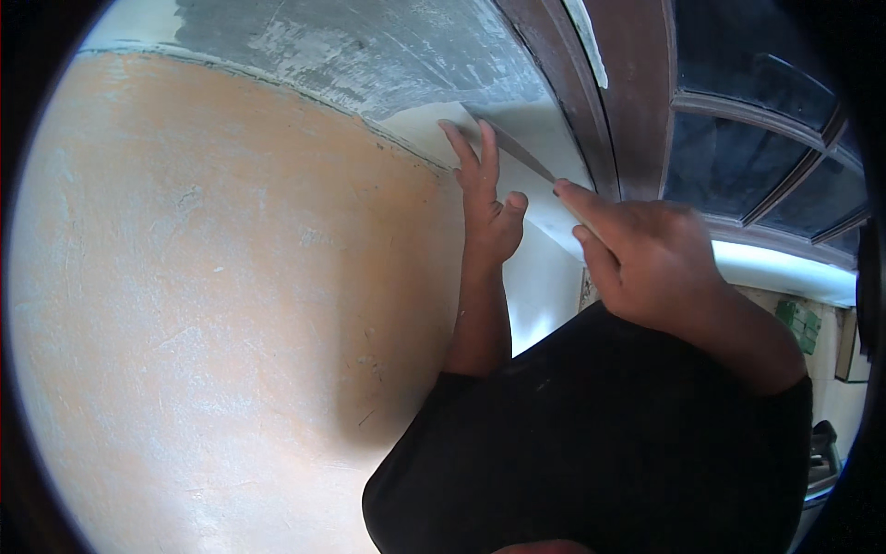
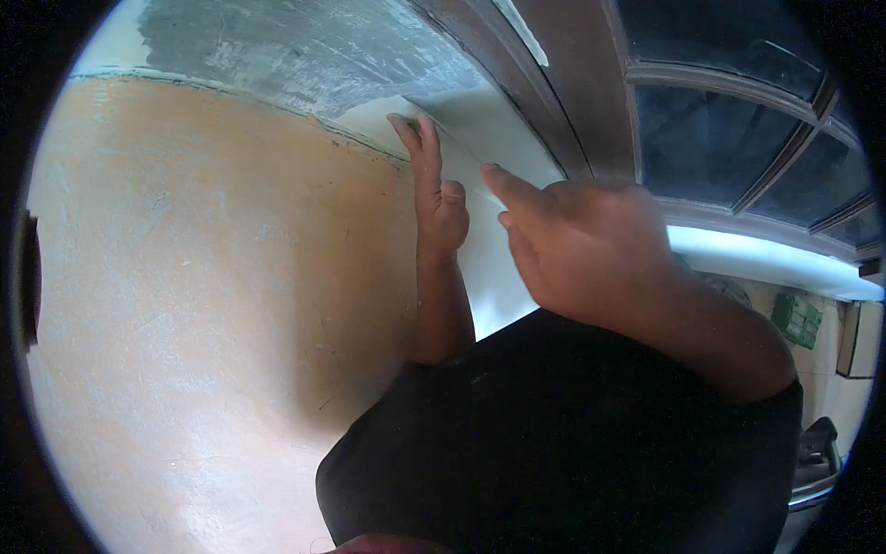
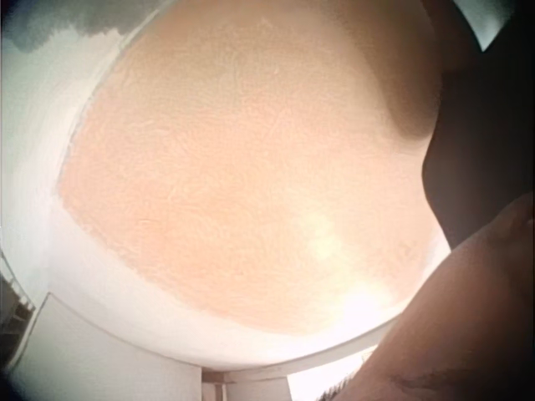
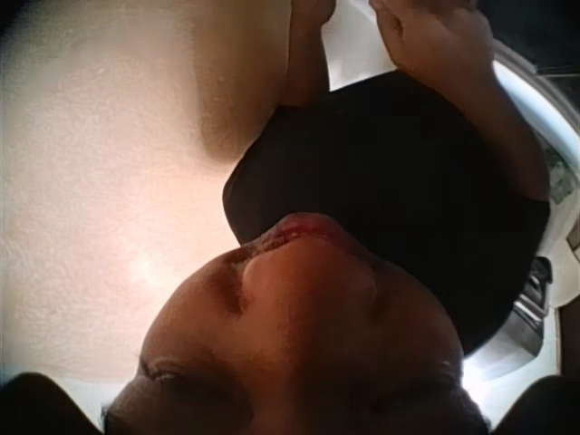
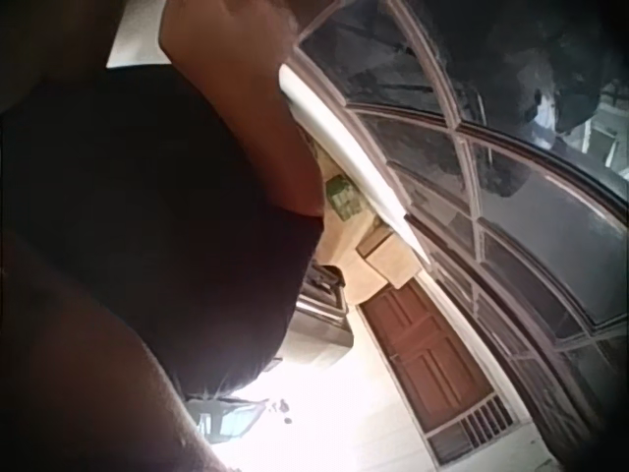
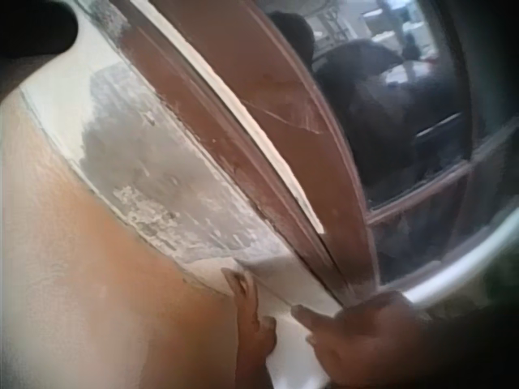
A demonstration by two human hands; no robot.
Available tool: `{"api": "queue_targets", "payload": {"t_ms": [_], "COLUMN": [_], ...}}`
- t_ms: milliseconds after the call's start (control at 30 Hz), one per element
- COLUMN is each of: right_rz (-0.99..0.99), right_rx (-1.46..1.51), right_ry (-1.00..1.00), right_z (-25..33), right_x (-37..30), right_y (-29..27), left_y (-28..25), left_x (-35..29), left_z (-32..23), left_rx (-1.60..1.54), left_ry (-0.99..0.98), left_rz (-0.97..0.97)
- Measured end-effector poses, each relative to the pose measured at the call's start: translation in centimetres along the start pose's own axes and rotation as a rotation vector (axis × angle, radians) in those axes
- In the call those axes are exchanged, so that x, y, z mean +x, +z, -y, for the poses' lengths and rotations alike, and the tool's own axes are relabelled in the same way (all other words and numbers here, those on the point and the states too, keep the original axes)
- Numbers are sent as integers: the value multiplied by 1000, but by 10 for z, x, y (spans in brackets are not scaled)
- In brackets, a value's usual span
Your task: Applying and smoothing putty or plaster around window frame joints and wall corners with a putty knife.
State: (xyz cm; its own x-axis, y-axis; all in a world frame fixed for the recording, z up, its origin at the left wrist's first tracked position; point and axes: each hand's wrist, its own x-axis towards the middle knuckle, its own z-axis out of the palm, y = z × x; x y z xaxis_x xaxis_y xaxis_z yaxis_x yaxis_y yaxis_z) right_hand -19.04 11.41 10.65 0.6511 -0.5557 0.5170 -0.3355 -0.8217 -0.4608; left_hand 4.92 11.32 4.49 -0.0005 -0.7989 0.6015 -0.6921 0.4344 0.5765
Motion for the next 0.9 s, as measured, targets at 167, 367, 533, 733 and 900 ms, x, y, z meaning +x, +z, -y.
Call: {"api": "queue_targets", "payload": {"t_ms": [167, 367, 533, 733, 900], "right_rz": [130, 130, 292, 277, 365], "right_rx": [-15, 586, 269, 418, 392], "right_ry": [52, 229, 415, 541, 486], "right_z": [-1, -47, -72, -107, -162], "right_x": [3, -57, -106, -108, -154], "right_y": [-9, -26, -4, -7, -43], "left_y": [0, 27, 67, 65, 134], "left_x": [2, -26, -68, -59, -69], "left_z": [-2, -29, -18, -21, -74], "left_rx": [31, -513, -795, -751, -710], "left_ry": [26, -376, -685, -757, -761], "left_rz": [-34, -238, -237, -165, -487]}}
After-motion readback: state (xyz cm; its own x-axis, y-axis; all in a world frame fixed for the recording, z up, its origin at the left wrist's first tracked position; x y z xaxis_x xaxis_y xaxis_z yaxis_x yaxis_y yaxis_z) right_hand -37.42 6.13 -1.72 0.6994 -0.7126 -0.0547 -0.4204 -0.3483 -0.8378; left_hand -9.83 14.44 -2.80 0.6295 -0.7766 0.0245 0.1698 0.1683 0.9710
